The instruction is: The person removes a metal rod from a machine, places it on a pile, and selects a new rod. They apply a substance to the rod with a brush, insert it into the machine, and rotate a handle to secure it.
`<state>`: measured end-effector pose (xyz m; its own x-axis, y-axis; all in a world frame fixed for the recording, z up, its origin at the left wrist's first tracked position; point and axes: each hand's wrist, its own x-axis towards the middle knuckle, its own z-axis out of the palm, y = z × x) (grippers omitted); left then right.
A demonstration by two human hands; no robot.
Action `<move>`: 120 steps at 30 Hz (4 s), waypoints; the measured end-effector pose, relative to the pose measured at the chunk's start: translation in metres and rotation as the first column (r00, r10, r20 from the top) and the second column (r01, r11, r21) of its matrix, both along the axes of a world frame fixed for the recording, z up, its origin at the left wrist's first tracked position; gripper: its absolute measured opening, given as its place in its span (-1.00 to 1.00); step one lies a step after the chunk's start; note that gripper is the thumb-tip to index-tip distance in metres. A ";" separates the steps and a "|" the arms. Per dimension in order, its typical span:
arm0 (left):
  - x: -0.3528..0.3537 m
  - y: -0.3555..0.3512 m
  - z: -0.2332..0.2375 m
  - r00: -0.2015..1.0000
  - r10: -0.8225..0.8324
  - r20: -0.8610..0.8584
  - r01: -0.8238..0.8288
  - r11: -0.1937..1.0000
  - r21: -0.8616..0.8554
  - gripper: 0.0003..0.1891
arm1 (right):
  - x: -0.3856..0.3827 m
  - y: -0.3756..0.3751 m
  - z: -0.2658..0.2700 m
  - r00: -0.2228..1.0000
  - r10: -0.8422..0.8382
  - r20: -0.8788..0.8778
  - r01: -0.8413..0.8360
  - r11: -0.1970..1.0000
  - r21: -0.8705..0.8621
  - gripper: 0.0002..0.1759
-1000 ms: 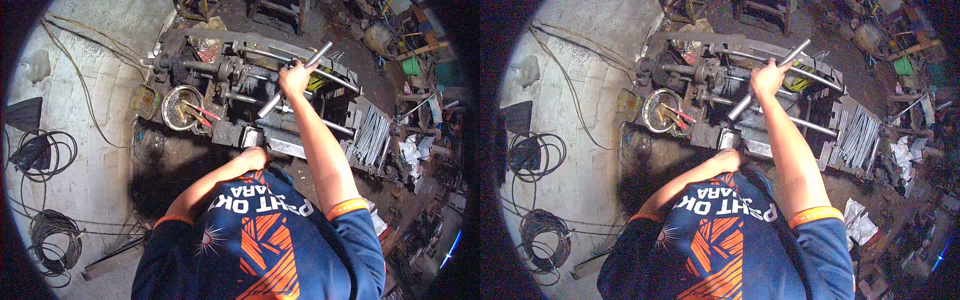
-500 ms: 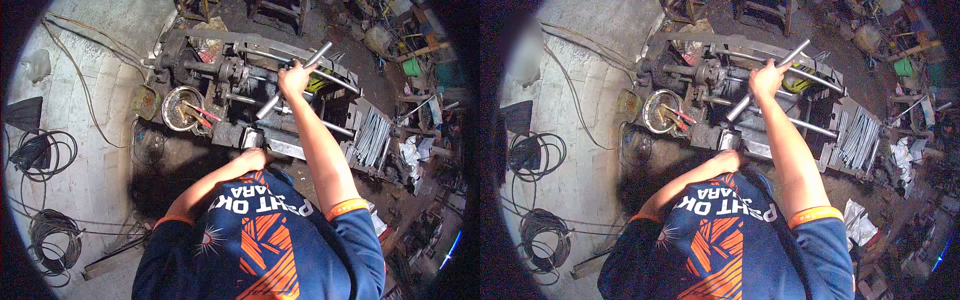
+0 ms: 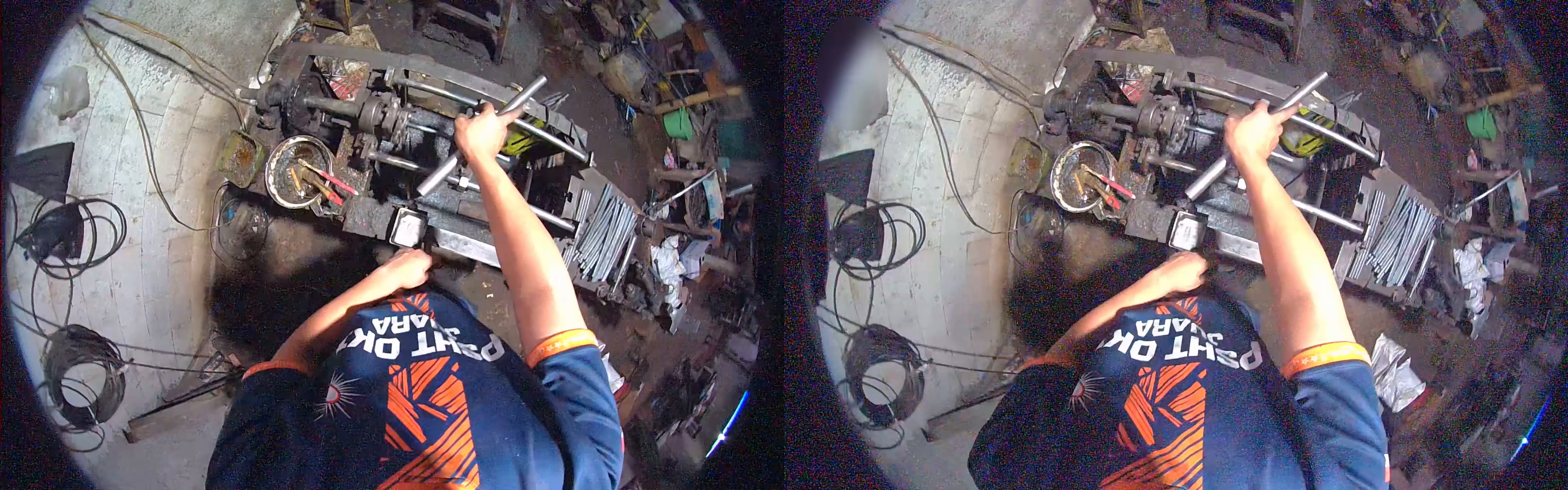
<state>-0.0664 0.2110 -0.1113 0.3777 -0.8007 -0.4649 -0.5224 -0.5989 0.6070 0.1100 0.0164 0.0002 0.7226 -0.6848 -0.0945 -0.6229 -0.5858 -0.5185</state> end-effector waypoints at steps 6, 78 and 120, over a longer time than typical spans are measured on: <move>-0.030 -0.002 0.030 0.971 0.237 -0.042 -0.239 0.970 -0.036 -0.77 | -0.003 -0.029 -0.018 0.950 0.289 -0.120 -0.294 0.955 -0.032 -0.35; -0.012 0.008 0.038 0.965 0.130 0.229 -0.099 0.985 -0.142 -0.86 | -0.034 -0.011 0.004 0.806 0.437 -0.399 -0.472 0.882 0.012 -0.13; -0.016 0.009 0.038 0.969 0.123 0.216 -0.086 0.981 -0.171 -0.70 | -0.004 -0.044 0.034 0.721 0.505 -0.474 -0.369 0.859 0.355 -0.04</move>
